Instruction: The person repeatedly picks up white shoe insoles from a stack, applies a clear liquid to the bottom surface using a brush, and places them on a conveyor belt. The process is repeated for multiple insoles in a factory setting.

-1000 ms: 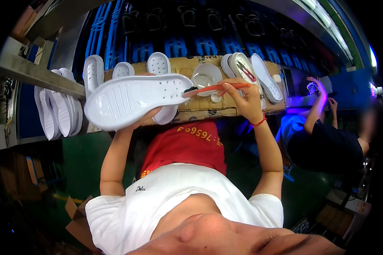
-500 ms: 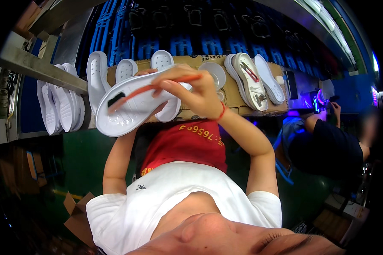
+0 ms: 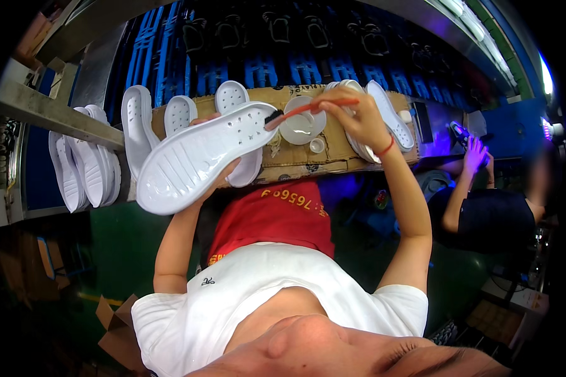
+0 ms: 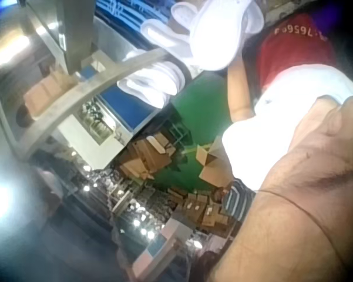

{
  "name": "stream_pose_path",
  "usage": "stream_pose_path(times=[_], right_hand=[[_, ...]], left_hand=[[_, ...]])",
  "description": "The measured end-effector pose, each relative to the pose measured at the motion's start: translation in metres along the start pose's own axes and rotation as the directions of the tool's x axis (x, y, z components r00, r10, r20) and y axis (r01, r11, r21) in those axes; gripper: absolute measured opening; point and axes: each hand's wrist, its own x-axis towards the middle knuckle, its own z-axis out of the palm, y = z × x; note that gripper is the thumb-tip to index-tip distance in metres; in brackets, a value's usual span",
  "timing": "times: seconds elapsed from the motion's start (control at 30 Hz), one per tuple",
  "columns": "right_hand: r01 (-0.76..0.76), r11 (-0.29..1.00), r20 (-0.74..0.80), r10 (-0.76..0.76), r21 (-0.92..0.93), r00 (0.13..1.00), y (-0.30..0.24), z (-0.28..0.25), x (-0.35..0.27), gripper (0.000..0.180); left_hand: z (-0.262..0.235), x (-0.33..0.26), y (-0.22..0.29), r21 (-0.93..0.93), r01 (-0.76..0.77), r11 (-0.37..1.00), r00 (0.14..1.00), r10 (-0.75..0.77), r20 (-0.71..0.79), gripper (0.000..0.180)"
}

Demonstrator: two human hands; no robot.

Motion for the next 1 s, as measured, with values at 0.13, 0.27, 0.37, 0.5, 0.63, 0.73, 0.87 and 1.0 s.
stream_pose_path(times=[0.13,0.27,0.37,0.5,0.63,0.73,0.87,1.0], right_hand=[[-0.286,0.93,-0.097,0.315,0.232,0.944,-0.028,0.017,-0.027,0.02],[-0.234,0.719,-0.09,0.382,0.654,0.92,-0.033,0.048,-0.027,0.027],[-0.224,0.675,-0.007,0.322,0.703,0.947,-0.065,0.067,-0.021,0.026],[0.001,0.707,-0.284,0.284,0.708,0.916,-0.09,0.072,-0.028,0.027],[0.364,0.595,-0.685,0.501,0.717,0.529,-0.082,0.038,-0.052,0.031],[0.405,0.622,-0.727,0.439,0.67,0.528,-0.078,0.018,-0.067,0.033],[0.263,0.667,-0.681,0.5,0.697,0.534,-0.07,0.029,-0.08,0.031],[0.099,0.709,-0.639,0.556,0.699,0.531,-0.056,0.044,-0.09,0.031]], left_hand=[[0.005,0.008,0.002,-0.017,-0.116,0.993,0.992,0.117,0.05,0.07],[0.004,0.013,-0.001,-0.32,0.012,0.947,1.0,-0.007,0.017,0.074],[-0.003,0.028,0.004,-0.341,-0.004,0.94,0.995,0.039,0.096,0.074],[0.0,0.091,0.016,-0.216,-0.247,0.945,0.896,0.307,0.32,0.075],[0.006,0.188,0.04,-0.295,-0.241,0.925,0.737,0.372,0.564,0.055],[0.033,0.281,0.073,-0.546,0.012,0.838,0.732,0.365,0.576,0.04],[0.052,0.347,0.075,-0.5,-0.134,0.856,0.933,0.279,0.228,0.032],[0.015,0.269,0.067,0.466,-0.569,0.677,0.822,0.486,0.298,0.027]])
